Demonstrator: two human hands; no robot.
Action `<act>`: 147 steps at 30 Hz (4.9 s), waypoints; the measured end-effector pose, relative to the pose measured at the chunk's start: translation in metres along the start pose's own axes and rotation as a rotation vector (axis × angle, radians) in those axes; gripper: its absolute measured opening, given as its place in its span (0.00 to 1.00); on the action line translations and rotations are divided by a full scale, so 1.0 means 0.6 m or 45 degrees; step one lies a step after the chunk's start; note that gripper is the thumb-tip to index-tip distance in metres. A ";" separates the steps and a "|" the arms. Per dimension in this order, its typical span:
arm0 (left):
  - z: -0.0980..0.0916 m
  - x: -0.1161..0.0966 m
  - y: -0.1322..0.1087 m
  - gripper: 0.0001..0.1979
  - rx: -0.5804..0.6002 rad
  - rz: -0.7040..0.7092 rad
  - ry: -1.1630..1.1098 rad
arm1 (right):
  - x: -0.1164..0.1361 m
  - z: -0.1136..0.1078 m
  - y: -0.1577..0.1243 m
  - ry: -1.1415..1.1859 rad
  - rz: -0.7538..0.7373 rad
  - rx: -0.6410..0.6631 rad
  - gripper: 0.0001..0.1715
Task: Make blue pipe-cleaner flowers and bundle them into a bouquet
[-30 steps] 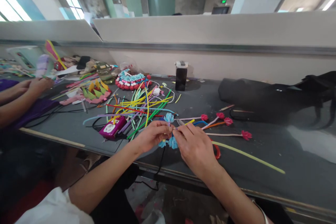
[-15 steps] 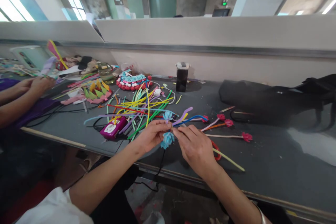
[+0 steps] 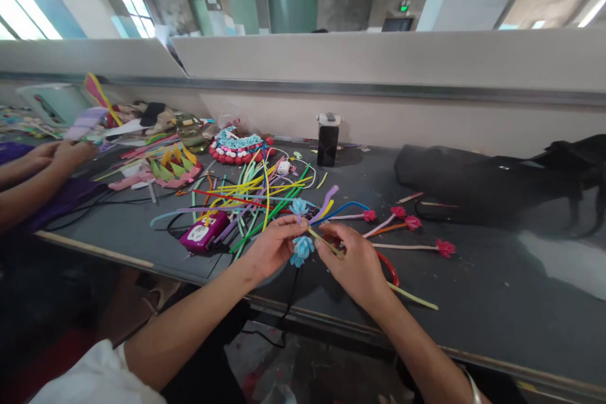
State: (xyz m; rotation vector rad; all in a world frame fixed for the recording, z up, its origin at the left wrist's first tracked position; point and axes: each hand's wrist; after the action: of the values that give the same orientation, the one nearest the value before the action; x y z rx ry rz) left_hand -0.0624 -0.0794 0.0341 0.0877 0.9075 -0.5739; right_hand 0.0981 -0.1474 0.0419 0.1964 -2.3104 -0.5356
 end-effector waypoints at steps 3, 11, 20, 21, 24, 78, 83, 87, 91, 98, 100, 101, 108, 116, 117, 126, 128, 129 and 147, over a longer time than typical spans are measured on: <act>0.002 0.005 -0.003 0.10 0.023 -0.022 0.064 | -0.001 0.003 0.003 0.222 0.152 0.007 0.13; 0.004 0.006 -0.007 0.09 0.053 -0.080 0.100 | 0.000 0.005 0.003 0.180 0.146 -0.035 0.11; 0.006 -0.003 -0.011 0.13 0.150 -0.070 0.246 | 0.001 0.006 0.004 0.041 0.047 -0.120 0.09; 0.005 -0.003 -0.011 0.12 0.155 -0.075 0.253 | 0.002 0.005 0.004 0.036 0.039 -0.126 0.10; 0.004 -0.005 -0.011 0.10 0.188 -0.081 0.259 | 0.004 0.003 0.004 0.038 0.028 -0.128 0.09; 0.002 -0.003 -0.020 0.20 -0.055 0.965 1.301 | -0.010 0.023 0.025 0.611 0.497 -0.082 0.12; -0.009 0.005 -0.018 0.19 0.125 1.196 1.719 | 0.007 0.028 0.027 0.861 0.712 -0.052 0.18; -0.015 0.004 -0.014 0.15 0.155 1.219 1.680 | 0.015 0.029 0.027 0.885 0.708 -0.022 0.18; -0.009 0.000 -0.017 0.05 0.142 1.248 1.580 | 0.016 0.028 0.026 0.780 0.572 -0.010 0.16; 0.005 -0.005 -0.020 0.16 0.054 0.445 0.888 | 0.015 0.021 0.019 0.515 0.317 -0.031 0.12; 0.010 -0.010 -0.022 0.13 0.044 0.207 0.619 | 0.015 0.019 0.017 0.503 0.284 -0.020 0.13; 0.013 -0.012 -0.023 0.13 0.032 0.131 0.525 | 0.015 0.018 0.016 0.505 0.271 -0.011 0.13; 0.019 -0.023 -0.026 0.13 0.042 -0.076 0.317 | 0.023 0.020 0.013 0.410 0.183 -0.078 0.11; 0.010 -0.019 -0.028 0.15 0.074 0.090 0.479 | 0.028 0.006 0.023 0.438 0.180 -0.018 0.12; 0.008 -0.019 -0.028 0.16 0.080 0.149 0.546 | 0.030 0.004 0.024 0.432 0.158 -0.019 0.11; 0.003 -0.030 -0.033 0.16 0.157 0.371 0.935 | 0.044 -0.002 0.028 0.258 -0.021 -0.066 0.08; 0.002 -0.031 -0.033 0.15 0.128 0.368 0.947 | 0.045 -0.002 0.028 0.278 -0.007 -0.048 0.07; 0.003 -0.031 -0.033 0.15 0.115 0.365 0.953 | 0.045 -0.001 0.028 0.295 0.005 -0.030 0.07; 0.000 -0.026 -0.030 0.09 0.202 0.592 1.400 | 0.039 -0.026 0.021 -0.299 -0.413 -0.123 0.11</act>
State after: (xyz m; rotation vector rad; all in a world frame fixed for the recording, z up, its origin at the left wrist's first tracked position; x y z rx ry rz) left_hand -0.0790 -0.0881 0.0489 0.7943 1.8308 -0.1149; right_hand 0.0927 -0.1478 0.0721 0.4900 -2.4867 -0.8714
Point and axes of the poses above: each hand's wrist, its own y-axis towards the middle knuckle, its own z-axis out of the palm, x = y × z, and after that the axes turned 2 degrees about -y, right-handed
